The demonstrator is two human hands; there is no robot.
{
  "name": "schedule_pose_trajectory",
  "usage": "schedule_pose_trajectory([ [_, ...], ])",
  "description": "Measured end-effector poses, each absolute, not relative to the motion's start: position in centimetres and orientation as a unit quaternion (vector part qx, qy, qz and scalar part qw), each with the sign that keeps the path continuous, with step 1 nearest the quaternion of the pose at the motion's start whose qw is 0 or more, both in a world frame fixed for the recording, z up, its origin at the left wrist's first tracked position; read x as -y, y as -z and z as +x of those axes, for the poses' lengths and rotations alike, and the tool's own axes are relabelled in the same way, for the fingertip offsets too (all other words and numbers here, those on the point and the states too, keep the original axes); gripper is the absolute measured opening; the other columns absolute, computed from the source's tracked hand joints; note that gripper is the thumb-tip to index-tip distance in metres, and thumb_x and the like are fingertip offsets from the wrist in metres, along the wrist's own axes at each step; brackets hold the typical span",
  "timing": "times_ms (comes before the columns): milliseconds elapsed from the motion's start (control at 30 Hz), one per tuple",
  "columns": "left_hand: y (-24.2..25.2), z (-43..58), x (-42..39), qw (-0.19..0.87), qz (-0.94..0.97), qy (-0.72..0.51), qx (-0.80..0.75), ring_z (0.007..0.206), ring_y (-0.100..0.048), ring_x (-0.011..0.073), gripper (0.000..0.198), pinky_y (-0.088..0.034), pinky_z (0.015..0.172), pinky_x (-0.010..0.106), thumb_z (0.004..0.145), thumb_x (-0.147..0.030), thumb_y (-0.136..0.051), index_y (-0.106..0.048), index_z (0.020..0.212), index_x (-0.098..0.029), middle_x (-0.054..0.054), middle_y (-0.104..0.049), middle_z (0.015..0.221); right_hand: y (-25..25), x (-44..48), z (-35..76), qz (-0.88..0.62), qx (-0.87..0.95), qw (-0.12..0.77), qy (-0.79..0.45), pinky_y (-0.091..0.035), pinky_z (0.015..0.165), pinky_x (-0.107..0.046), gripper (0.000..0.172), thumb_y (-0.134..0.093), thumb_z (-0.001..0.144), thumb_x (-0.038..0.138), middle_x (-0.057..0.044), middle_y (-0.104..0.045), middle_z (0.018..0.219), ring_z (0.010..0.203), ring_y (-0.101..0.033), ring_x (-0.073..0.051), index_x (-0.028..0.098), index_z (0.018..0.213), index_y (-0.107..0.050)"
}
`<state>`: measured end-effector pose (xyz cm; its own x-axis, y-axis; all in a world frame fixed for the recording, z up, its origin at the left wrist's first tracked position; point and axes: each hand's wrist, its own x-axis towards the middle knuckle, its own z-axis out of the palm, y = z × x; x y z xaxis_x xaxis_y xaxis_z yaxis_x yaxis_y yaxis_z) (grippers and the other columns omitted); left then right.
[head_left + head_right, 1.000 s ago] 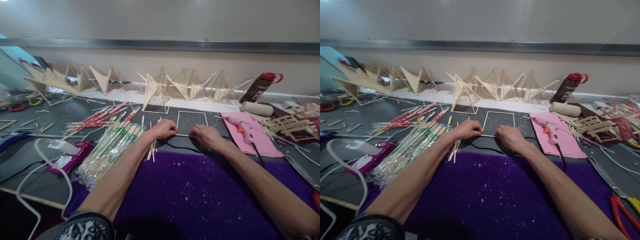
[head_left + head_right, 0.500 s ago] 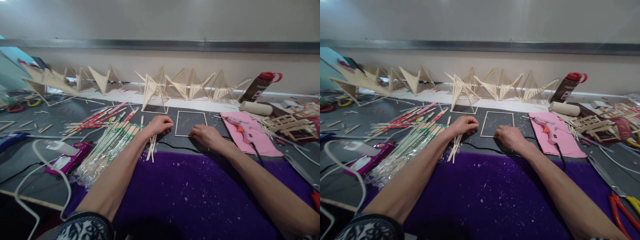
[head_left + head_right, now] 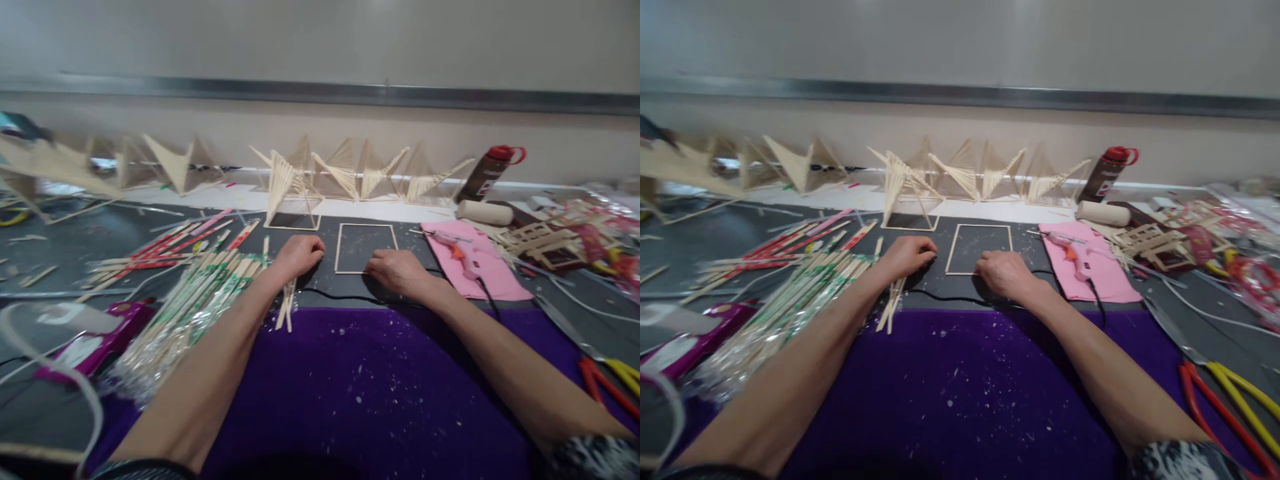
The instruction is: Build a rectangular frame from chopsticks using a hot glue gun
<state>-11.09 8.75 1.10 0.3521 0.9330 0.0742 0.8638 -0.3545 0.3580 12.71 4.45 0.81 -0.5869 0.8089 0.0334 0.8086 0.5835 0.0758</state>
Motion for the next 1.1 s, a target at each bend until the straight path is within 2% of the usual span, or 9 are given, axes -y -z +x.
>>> schedule_pose_trajectory([
  [133,-1.0,-11.4,-9.5,0.058,0.825,-0.115,-0.55,0.072,-0.06,0.019,0.025,-0.039,0.063,0.027,0.076,-0.033,-0.045,-0.066,0.081,-0.02,0.005,-0.068,0.078,-1.4,-4.4,12.8,0.459,-0.886,-0.018,-0.06,-0.025,0.051,-0.026,0.028,-0.037,0.089,0.03,-0.004,-0.063,0.091,0.074,-0.056,-0.015,0.023,0.096,-0.063],
  [400,-1.8,-11.1,-9.4,-0.022,0.806,-0.007,-0.592,0.077,-0.061,0.0265,0.044,-0.038,0.061,0.031,0.084,-0.045,-0.029,-0.063,0.076,-0.02,0.011,-0.067,0.078,-3.5,-4.5,13.3,0.479,-0.873,-0.083,-0.045,-0.028,0.056,-0.025,0.024,-0.04,0.088,0.028,-0.003,-0.063,0.094,0.078,-0.055,-0.013,0.022,0.094,-0.062],
  [533,-1.9,-10.8,-9.3,-0.039,0.8,0.002,-0.599,0.078,-0.062,0.0277,0.051,-0.04,0.064,0.033,0.085,-0.049,-0.025,-0.065,0.073,-0.02,0.012,-0.067,0.077,-5.3,-5.0,14.8,0.508,-0.856,-0.088,-0.032,-0.029,0.058,-0.025,0.022,-0.044,0.085,0.028,-0.003,-0.065,0.091,0.075,-0.055,-0.014,0.021,0.09,-0.065],
  [700,-2.3,-11.0,-9.0,-0.019,0.786,-0.082,-0.612,0.076,-0.061,0.024,0.046,-0.041,0.065,0.03,0.084,-0.049,-0.032,-0.066,0.071,-0.021,0.01,-0.068,0.078,-6.1,-4.7,19.0,0.567,-0.817,-0.106,-0.01,-0.034,0.062,-0.024,0.023,-0.045,0.081,0.026,-0.003,-0.068,0.084,0.074,-0.056,-0.014,0.021,0.084,-0.068],
  [800,-2.4,-11.2,-8.8,0.005,0.792,-0.138,-0.595,0.079,-0.061,0.0206,0.027,-0.042,0.068,0.027,0.079,-0.037,-0.045,-0.068,0.081,-0.022,0.006,-0.069,0.083,-5.3,-4.1,21.8,0.595,-0.795,-0.113,0.016,-0.035,0.061,-0.024,0.024,-0.046,0.08,0.029,-0.002,-0.068,0.079,0.071,-0.057,-0.014,0.022,0.083,-0.068],
  [900,-2.5,-11.2,-8.8,0.027,0.788,-0.172,-0.59,0.085,-0.061,0.0192,0.025,-0.043,0.074,0.027,0.075,-0.024,-0.049,-0.07,0.089,-0.023,0.003,-0.07,0.091,-4.0,-3.4,24.3,0.622,-0.776,-0.103,0.025,-0.035,0.058,-0.025,0.024,-0.047,0.079,0.033,-0.001,-0.068,0.077,0.068,-0.058,-0.015,0.024,0.085,-0.069],
  [967,-2.7,-11.1,-8.7,0.065,0.782,-0.189,-0.591,0.08,-0.062,0.0172,0.027,-0.044,0.073,0.025,0.075,-0.022,-0.049,-0.07,0.092,-0.022,0.002,-0.07,0.086,-3.1,-2.9,25.8,0.659,-0.744,-0.112,0.004,-0.035,0.056,-0.026,0.025,-0.05,0.077,0.037,-0.001,-0.069,0.078,0.067,-0.059,-0.017,0.025,0.089,-0.069],
  [1100,-3.7,-10.7,-7.8,0.137,0.782,-0.2,-0.575,0.065,-0.061,0.0151,0.025,-0.042,0.064,0.024,0.074,-0.027,-0.052,-0.071,0.089,-0.021,0.001,-0.069,0.066,-1.5,-1.8,28.2,0.679,-0.71,-0.186,-0.006,-0.039,0.061,-0.027,0.027,-0.049,0.078,0.038,-0.003,-0.069,0.08,0.071,-0.06,-0.018,0.022,0.087,-0.069],
])
